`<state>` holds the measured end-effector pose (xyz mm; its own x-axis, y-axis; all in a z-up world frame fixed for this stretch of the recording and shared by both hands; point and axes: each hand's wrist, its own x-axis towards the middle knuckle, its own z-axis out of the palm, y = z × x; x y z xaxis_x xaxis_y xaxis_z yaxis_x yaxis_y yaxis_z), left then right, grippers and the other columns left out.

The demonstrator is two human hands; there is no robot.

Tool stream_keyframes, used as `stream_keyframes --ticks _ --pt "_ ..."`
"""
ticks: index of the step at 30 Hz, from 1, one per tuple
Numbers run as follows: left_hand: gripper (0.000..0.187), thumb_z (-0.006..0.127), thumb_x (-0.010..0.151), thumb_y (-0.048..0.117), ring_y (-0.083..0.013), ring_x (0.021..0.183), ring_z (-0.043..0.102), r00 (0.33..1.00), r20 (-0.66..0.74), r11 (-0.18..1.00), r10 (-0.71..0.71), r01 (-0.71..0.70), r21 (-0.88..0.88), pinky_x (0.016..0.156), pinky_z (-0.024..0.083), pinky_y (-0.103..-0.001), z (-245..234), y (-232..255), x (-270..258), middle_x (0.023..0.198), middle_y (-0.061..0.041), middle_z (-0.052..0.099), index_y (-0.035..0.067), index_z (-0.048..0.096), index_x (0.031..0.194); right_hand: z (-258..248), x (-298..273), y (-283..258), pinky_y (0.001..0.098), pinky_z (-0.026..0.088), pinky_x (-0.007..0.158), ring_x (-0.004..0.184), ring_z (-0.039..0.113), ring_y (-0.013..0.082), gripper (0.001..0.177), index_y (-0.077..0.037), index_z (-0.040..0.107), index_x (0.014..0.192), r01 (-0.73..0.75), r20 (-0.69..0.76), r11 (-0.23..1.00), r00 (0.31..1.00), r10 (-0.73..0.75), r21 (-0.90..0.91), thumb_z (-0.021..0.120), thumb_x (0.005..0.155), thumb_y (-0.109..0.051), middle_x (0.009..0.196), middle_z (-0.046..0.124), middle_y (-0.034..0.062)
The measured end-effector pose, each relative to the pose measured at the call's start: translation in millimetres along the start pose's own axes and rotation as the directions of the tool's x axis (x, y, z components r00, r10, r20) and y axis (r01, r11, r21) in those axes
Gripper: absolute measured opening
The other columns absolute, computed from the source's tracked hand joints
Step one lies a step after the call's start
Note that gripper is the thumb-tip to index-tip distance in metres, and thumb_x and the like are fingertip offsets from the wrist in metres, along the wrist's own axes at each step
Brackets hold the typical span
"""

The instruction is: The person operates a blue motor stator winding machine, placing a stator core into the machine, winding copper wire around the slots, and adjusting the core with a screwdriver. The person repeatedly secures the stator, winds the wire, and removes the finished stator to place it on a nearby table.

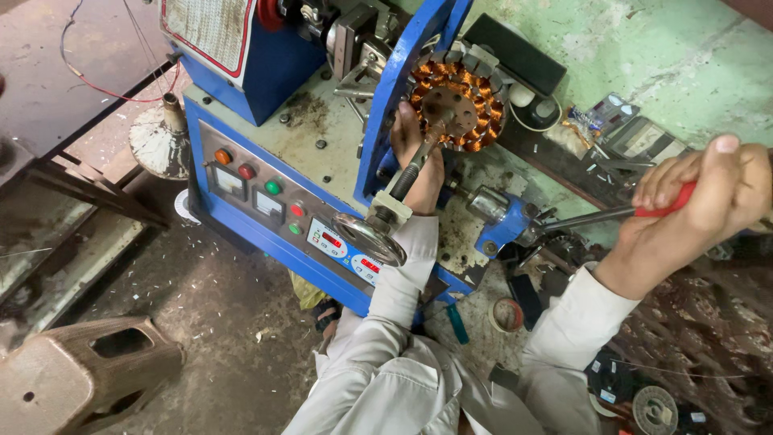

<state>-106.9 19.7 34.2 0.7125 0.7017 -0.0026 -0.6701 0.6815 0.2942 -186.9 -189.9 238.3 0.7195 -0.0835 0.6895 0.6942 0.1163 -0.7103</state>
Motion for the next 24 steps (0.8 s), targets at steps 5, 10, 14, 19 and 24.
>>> stream_keyframes --ticks 5,10,14,19,24 --pt "0.052 0.059 0.105 0.041 -0.0183 0.129 0.053 1.0 0.014 1.0 0.018 -0.018 0.019 0.096 0.055 -0.039 2.3 5.7 3.3 0.14 -0.007 0.052 0.007 0.05 0.143 2.0 31.3 21.9 0.0303 0.028 0.044 0.041 0.032 0.012 0.042 -0.01 0.042 0.082 -0.083 -0.065 0.996 0.994 0.084 0.007 0.066 0.114 -0.02 0.062 0.038 0.0028" --pt "0.055 0.058 0.107 0.044 -0.0208 0.127 0.054 0.99 0.142 0.999 0.026 -0.028 0.015 0.101 0.05 -0.038 6.8 14.6 -4.7 0.139 -0.01 0.054 0.006 0.05 0.145 -17.9 55.8 54.9 0.0319 0.028 0.045 0.041 0.032 0.0129 0.045 -0.008 0.042 0.078 -0.149 -0.012 0.986 0.989 0.151 0.072 0.065 0.115 -0.014 0.058 0.039 0.0036" --pt "0.056 0.059 0.109 0.045 -0.0208 0.128 0.053 0.987 0.158 1.0 0.022 -0.024 0.01 0.105 0.048 -0.039 8.7 20.5 -8.2 0.138 -0.012 0.054 0.002 0.05 0.144 -40.8 73.7 96.5 0.0317 0.029 0.041 0.043 0.038 0.0147 0.037 -0.007 0.044 0.079 -0.169 -0.062 0.985 0.984 0.166 -0.031 0.066 0.109 -0.007 0.064 0.044 0.0055" --pt "0.056 0.058 0.106 0.046 -0.0205 0.125 0.053 0.995 0.103 1.0 0.012 -0.015 0.027 0.102 0.049 -0.039 11.8 19.9 -7.3 0.135 -0.01 0.054 0.004 0.05 0.142 -59.8 121.1 174.7 0.0319 0.037 0.042 0.046 0.051 0.0155 0.025 -0.006 0.055 0.071 -0.215 -0.15 0.919 0.973 0.174 -0.33 0.068 0.093 -0.002 0.063 0.056 0.0054" --pt "0.055 0.059 0.104 0.048 -0.0191 0.123 0.054 0.993 0.114 0.999 0.032 -0.035 0.022 0.102 0.048 -0.037 9.2 17.4 -6.3 0.132 -0.009 0.055 0.004 0.053 0.138 -72.5 136.1 216.4 0.0346 0.036 0.042 0.044 0.05 0.0186 0.022 -0.002 0.058 0.068 -0.374 -0.137 0.903 0.926 0.352 -0.212 0.068 0.088 0.0 0.058 0.057 0.0075"
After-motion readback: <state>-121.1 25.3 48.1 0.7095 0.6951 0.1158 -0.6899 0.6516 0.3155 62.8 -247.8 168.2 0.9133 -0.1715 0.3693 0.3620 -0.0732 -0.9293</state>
